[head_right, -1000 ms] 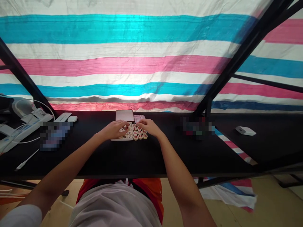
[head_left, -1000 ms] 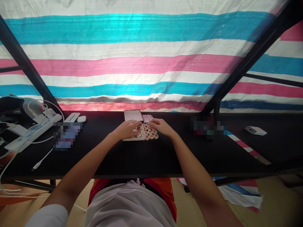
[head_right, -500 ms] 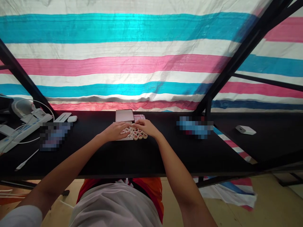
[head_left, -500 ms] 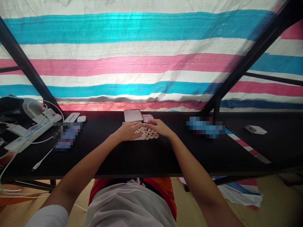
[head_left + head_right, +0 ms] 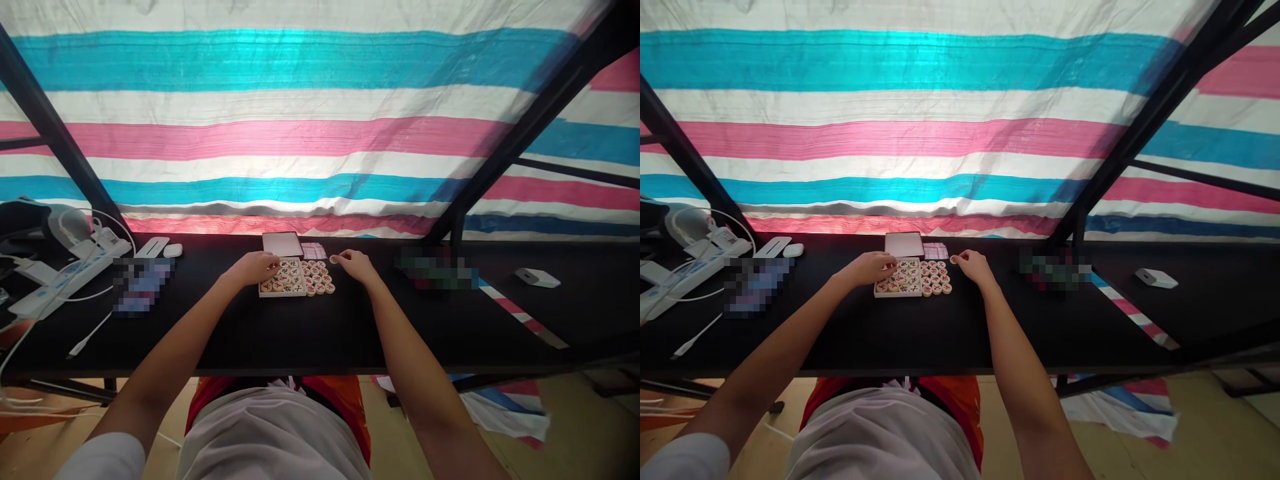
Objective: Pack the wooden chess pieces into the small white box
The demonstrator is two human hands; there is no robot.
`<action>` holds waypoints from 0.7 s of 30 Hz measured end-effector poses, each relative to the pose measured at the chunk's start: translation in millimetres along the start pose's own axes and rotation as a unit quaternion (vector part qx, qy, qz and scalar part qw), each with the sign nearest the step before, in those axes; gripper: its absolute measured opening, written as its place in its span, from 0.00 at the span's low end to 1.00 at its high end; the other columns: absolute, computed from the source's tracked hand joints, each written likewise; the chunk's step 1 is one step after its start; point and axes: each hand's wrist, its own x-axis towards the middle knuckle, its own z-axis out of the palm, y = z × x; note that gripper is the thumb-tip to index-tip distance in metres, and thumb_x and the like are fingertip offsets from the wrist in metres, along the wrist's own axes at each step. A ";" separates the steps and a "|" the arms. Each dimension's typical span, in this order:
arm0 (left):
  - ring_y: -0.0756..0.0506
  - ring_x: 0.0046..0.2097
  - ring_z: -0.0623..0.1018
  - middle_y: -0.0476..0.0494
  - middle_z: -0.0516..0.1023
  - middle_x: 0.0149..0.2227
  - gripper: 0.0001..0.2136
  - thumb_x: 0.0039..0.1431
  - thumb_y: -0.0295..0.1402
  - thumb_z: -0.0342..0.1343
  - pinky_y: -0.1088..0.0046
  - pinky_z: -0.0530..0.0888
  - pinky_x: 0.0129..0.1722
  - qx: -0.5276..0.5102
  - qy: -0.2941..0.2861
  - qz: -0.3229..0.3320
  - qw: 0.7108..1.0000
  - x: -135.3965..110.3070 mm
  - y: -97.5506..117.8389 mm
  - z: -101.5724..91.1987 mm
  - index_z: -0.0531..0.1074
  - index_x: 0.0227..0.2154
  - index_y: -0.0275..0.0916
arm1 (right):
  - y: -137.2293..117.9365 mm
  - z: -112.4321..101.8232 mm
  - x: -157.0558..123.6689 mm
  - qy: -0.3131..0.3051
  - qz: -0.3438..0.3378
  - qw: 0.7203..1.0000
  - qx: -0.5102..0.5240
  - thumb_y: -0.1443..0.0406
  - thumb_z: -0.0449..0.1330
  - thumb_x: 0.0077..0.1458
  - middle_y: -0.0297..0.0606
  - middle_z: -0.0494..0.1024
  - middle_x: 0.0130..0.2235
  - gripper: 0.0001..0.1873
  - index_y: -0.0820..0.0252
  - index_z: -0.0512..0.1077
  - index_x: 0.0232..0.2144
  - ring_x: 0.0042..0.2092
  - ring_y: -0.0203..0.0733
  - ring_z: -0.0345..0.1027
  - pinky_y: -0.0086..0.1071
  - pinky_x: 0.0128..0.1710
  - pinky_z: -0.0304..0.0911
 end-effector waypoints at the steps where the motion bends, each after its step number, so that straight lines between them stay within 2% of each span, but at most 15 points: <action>1: 0.45 0.38 0.76 0.44 0.77 0.38 0.13 0.60 0.37 0.45 0.75 0.68 0.35 0.002 -0.006 -0.004 1.000 -0.2 -1.6 0.2 0.74 0.37 0.41 | 0.7 1.4 0.6 -0.013 0.001 1.000 -0.008 0.53 0.56 0.52 0.43 0.78 0.37 0.17 0.60 0.75 0.33 0.41 0.45 0.70 0.32 0.39 0.60; 4: 0.45 0.38 0.76 0.44 0.78 0.37 0.13 0.60 0.38 0.45 0.75 0.68 0.35 0.008 -0.016 -0.013 1.000 -0.3 -5.3 0.9 0.74 0.37 0.41 | 1.3 5.5 1.8 -0.032 -0.001 0.999 -0.029 0.54 0.56 0.52 0.44 0.78 0.38 0.17 0.60 0.75 0.34 0.41 0.46 0.70 0.32 0.39 0.60; 10: 0.44 0.38 0.76 0.44 0.78 0.38 0.14 0.60 0.39 0.44 0.74 0.68 0.33 0.012 -0.022 -0.014 1.000 0.2 -6.0 2.8 0.74 0.36 0.41 | 2.7 9.8 4.2 -0.035 -0.008 0.998 -0.051 0.57 0.56 0.53 0.43 0.78 0.41 0.15 0.60 0.75 0.37 0.43 0.46 0.69 0.33 0.41 0.60; 21: 0.44 0.39 0.76 0.44 0.77 0.38 0.14 0.60 0.39 0.44 0.75 0.68 0.34 0.010 -0.032 -0.021 0.999 0.2 -5.2 2.6 0.74 0.36 0.41 | 2.4 11.2 4.3 -0.041 -0.018 0.997 -0.068 0.57 0.55 0.55 0.42 0.78 0.40 0.15 0.59 0.75 0.37 0.42 0.44 0.70 0.32 0.41 0.60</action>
